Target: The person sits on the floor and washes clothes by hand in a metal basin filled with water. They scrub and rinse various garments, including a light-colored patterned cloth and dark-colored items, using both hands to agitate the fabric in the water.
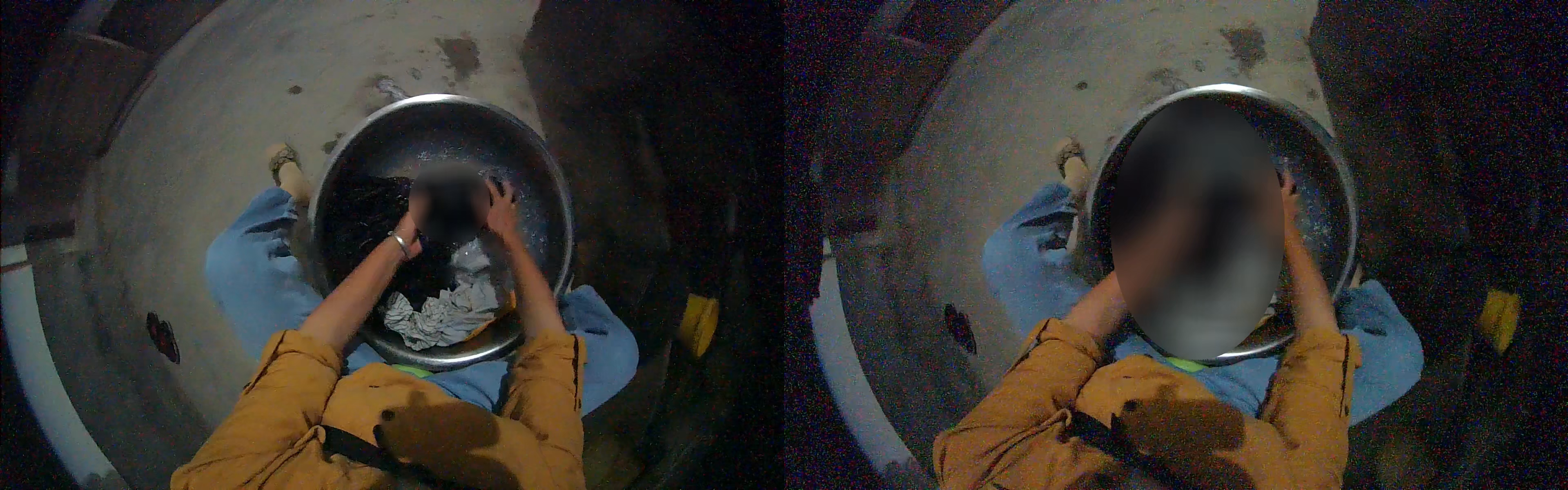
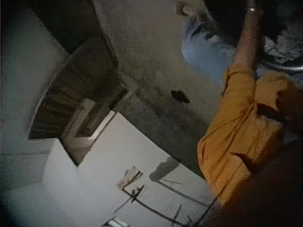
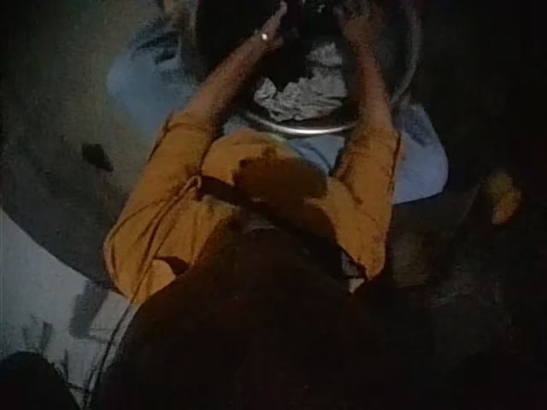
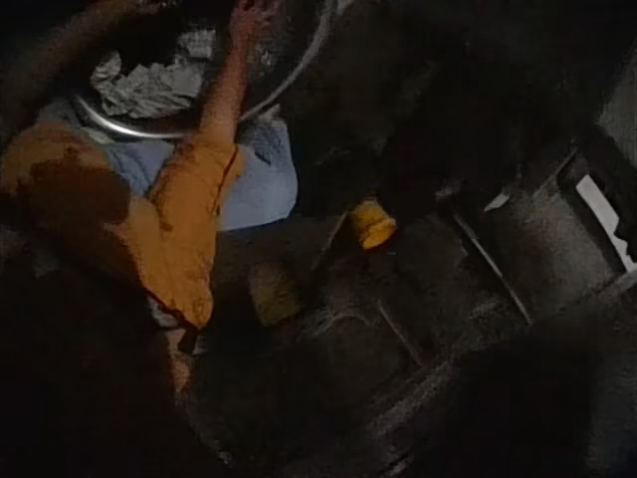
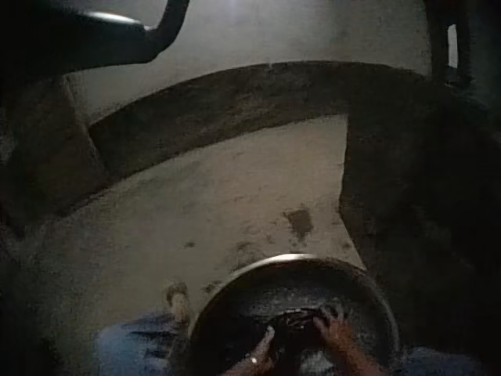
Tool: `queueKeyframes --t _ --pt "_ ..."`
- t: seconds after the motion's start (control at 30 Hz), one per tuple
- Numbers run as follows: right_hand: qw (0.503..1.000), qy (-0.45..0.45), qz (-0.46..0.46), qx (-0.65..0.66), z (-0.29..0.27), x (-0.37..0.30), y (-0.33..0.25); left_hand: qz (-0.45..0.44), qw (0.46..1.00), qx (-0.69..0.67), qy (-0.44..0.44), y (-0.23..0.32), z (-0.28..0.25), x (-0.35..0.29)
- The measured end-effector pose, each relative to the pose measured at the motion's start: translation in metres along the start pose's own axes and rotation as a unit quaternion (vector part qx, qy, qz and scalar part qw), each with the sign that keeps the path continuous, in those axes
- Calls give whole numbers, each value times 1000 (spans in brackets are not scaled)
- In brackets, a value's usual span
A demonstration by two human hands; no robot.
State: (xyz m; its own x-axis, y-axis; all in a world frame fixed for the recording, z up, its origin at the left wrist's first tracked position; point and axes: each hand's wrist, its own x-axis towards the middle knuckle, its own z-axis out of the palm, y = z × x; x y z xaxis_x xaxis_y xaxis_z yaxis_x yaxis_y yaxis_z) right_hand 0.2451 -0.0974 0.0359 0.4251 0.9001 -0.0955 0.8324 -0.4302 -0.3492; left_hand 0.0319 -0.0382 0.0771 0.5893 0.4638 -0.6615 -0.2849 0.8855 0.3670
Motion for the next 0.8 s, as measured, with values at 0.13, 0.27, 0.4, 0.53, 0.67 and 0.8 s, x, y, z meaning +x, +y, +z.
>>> queueKeyframes --t 0.13,0.27,0.4,0.53,0.67,0.8 --pt "946 -64 -49 314 3 -23 -63 -39 999 -27 -7 3 8 -2" --pt "915 49 -308 255 -44 -69 -160 46 994 93 21 3 -36 6" --pt "911 122 -326 223 -26 -73 -161 59 986 151 44 10 -27 -6" --pt "904 96 -238 343 19 -12 -64 23 996 84 -8 -16 11 3" --pt "960 75 -192 187 6 17 18 -54 971 215 90 -26 32 9" --pt "995 49 75 43 -38 6 0 -34 998 46 32 10 -21 7"
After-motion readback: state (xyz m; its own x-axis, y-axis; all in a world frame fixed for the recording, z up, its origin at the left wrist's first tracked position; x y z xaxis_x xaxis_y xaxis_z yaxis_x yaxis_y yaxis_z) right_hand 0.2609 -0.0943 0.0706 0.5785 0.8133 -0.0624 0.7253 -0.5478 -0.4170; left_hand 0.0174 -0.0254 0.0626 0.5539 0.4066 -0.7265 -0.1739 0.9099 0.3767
